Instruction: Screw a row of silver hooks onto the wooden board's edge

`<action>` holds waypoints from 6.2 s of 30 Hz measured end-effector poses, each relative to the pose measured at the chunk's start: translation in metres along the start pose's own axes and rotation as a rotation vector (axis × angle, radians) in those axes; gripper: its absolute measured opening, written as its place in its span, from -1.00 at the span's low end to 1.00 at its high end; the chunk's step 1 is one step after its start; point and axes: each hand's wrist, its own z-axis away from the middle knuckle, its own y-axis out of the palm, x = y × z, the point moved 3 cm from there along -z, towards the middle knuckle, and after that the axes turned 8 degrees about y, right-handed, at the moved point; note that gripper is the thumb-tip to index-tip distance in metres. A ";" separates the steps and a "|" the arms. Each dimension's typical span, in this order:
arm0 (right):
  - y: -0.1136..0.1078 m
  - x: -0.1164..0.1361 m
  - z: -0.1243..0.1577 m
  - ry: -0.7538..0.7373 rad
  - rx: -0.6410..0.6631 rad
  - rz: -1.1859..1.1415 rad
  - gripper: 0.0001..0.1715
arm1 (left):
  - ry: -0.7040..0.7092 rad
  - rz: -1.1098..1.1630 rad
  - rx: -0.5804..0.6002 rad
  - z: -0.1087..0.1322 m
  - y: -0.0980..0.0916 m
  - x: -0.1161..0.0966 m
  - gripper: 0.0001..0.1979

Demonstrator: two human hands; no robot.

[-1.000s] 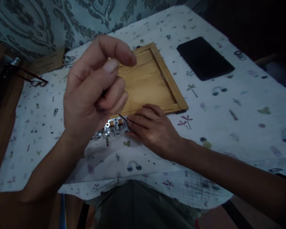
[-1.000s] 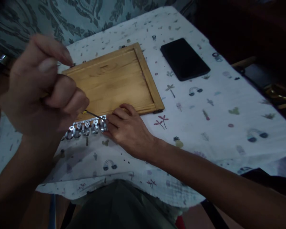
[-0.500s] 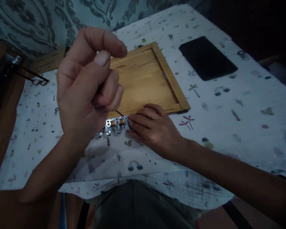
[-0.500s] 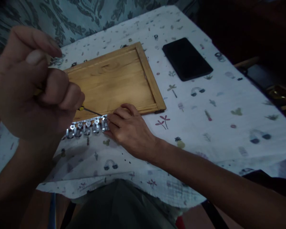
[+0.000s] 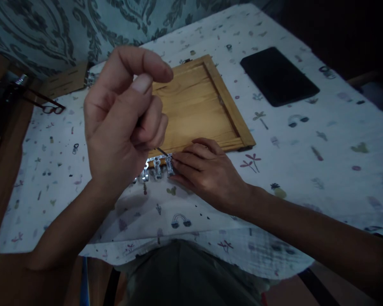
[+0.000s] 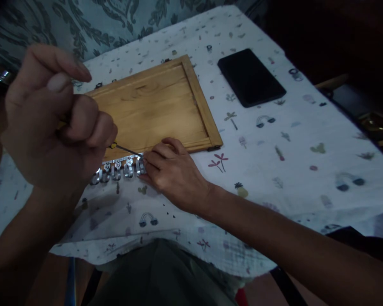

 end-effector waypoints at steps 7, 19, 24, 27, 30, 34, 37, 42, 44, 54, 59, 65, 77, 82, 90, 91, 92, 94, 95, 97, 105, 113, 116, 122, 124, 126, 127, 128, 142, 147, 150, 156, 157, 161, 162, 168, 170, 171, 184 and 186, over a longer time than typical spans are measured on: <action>0.000 -0.001 0.001 -0.013 -0.029 0.002 -0.73 | -0.044 -0.198 0.105 0.004 0.006 -0.003 -0.82; 0.000 0.001 0.000 -0.016 -0.030 -0.041 -0.76 | -0.047 -0.119 -0.238 0.000 0.008 0.003 -0.80; 0.000 0.002 -0.001 -0.009 -0.040 -0.046 -0.81 | -0.070 -0.088 -0.258 0.001 0.010 0.007 -0.67; 0.000 0.003 -0.001 -0.004 -0.035 -0.039 -0.81 | -0.064 -0.062 -0.219 0.000 0.009 0.007 -0.66; 0.000 0.003 0.000 -0.005 -0.029 -0.032 -0.80 | -0.060 -0.024 -0.129 0.000 0.007 0.007 -0.70; 0.000 0.003 0.000 -0.012 -0.026 -0.030 -0.79 | -0.087 0.020 -0.007 -0.003 0.003 0.008 -0.75; 0.000 0.003 0.000 -0.018 -0.036 -0.035 -0.78 | -0.110 0.046 0.053 -0.007 -0.001 0.010 -0.77; 0.001 0.003 0.000 -0.015 -0.030 -0.019 -0.78 | -0.130 0.035 0.086 -0.008 0.000 0.010 -0.74; 0.000 0.004 -0.001 -0.016 -0.030 -0.015 -0.78 | -0.121 -0.015 0.031 -0.006 0.001 0.008 -0.71; -0.002 0.005 -0.001 -0.014 -0.021 -0.041 -0.79 | -0.040 -0.074 -0.256 0.005 0.008 0.012 -0.51; -0.002 0.005 -0.002 -0.011 -0.014 -0.044 -0.79 | -0.082 -0.059 -0.169 0.003 0.013 0.017 -0.51; -0.001 0.004 -0.002 -0.008 0.002 -0.028 -0.79 | -0.107 -0.059 -0.064 0.000 0.015 0.014 -0.52; 0.001 0.005 0.000 -0.004 -0.027 -0.018 -0.83 | -0.170 -0.017 0.031 -0.008 0.012 0.018 -0.53; 0.002 0.005 0.000 -0.014 -0.036 0.010 -0.83 | -0.189 -0.006 0.083 -0.010 0.011 0.018 -0.51; 0.000 0.005 -0.001 -0.007 -0.013 0.009 -0.81 | -0.022 -0.142 -0.085 -0.001 0.012 0.014 -0.53; 0.000 0.004 -0.001 -0.005 -0.011 0.003 -0.81 | -0.009 -0.131 -0.111 0.001 0.013 0.013 -0.53; 0.000 0.004 -0.001 -0.004 -0.010 -0.002 -0.82 | -0.004 -0.107 -0.134 0.002 0.013 0.013 -0.53; 0.001 0.004 0.000 -0.005 -0.003 -0.010 -0.82 | -0.028 -0.054 -0.150 0.003 0.015 0.014 -0.53; 0.001 0.004 0.000 -0.004 -0.001 -0.012 -0.82 | -0.051 -0.038 -0.145 0.003 0.015 0.015 -0.52; 0.001 0.004 0.000 -0.002 -0.002 -0.014 -0.81 | -0.090 -0.020 -0.131 0.001 0.015 0.016 -0.52; 0.000 0.004 -0.001 0.001 -0.006 -0.025 -0.78 | -0.117 -0.005 -0.042 -0.002 0.014 0.017 -0.55; 0.000 0.003 -0.002 0.000 -0.022 -0.020 -0.76 | -0.168 0.023 0.024 -0.006 0.012 0.017 -0.57; 0.000 0.003 -0.001 0.006 -0.011 -0.018 -0.75 | -0.161 0.003 -0.006 -0.004 0.013 0.018 -0.55; -0.001 0.004 0.000 0.001 0.001 -0.030 -0.75 | 0.041 -0.152 -0.219 0.005 0.012 0.015 -0.60; -0.001 0.004 -0.001 -0.004 0.005 -0.034 -0.75 | 0.049 -0.125 -0.207 0.006 0.013 0.016 -0.61; 0.000 0.003 0.000 -0.003 0.004 -0.035 -0.75 | 0.036 -0.077 -0.191 0.005 0.013 0.019 -0.58; 0.000 0.003 0.000 -0.001 0.001 -0.036 -0.75 | 0.025 -0.064 -0.186 0.004 0.013 0.021 -0.55; 0.000 0.003 0.000 0.000 -0.003 -0.037 -0.75 | 0.013 -0.061 -0.181 0.003 0.013 0.022 -0.53; 0.001 0.002 0.000 -0.015 -0.045 -0.004 -0.74 | -0.143 0.087 0.026 -0.010 0.007 0.020 -0.55; 0.001 0.001 0.001 -0.010 -0.037 -0.019 -0.73 | -0.143 0.028 0.058 -0.009 0.007 0.020 -0.58; 0.000 0.001 0.001 -0.016 -0.028 -0.019 -0.73 | -0.038 -0.187 -0.015 -0.005 0.007 0.014 -0.64; 0.000 0.002 0.001 -0.020 0.003 -0.022 -0.74 | 0.016 -0.137 -0.057 0.005 0.018 0.008 -0.76; 0.000 0.002 0.001 -0.018 0.005 -0.021 -0.74 | 0.012 -0.118 -0.061 0.005 0.020 0.008 -0.76; 0.000 0.001 0.001 -0.007 0.014 -0.023 -0.72 | -0.024 -0.078 -0.043 -0.001 0.020 0.011 -0.73; 0.000 0.001 0.001 -0.005 0.013 -0.026 -0.73 | -0.043 -0.055 -0.034 -0.003 0.019 0.011 -0.72; 0.000 0.000 0.000 -0.008 -0.018 -0.017 -0.71 | -0.170 0.025 0.097 -0.011 0.008 0.009 -0.74; 0.001 0.000 0.000 -0.006 -0.016 -0.009 -0.71 | -0.207 0.027 0.131 -0.012 0.006 0.009 -0.76; 0.001 0.000 0.000 -0.003 -0.013 -0.004 -0.71 | -0.221 0.029 0.142 -0.012 0.006 0.010 -0.76; 0.001 0.001 0.001 -0.017 0.018 0.008 -0.72 | -0.014 -0.157 -0.154 0.004 0.011 0.005 -0.75; 0.000 0.002 0.001 -0.013 0.030 0.011 -0.71 | -0.018 -0.085 -0.147 0.006 0.014 0.005 -0.71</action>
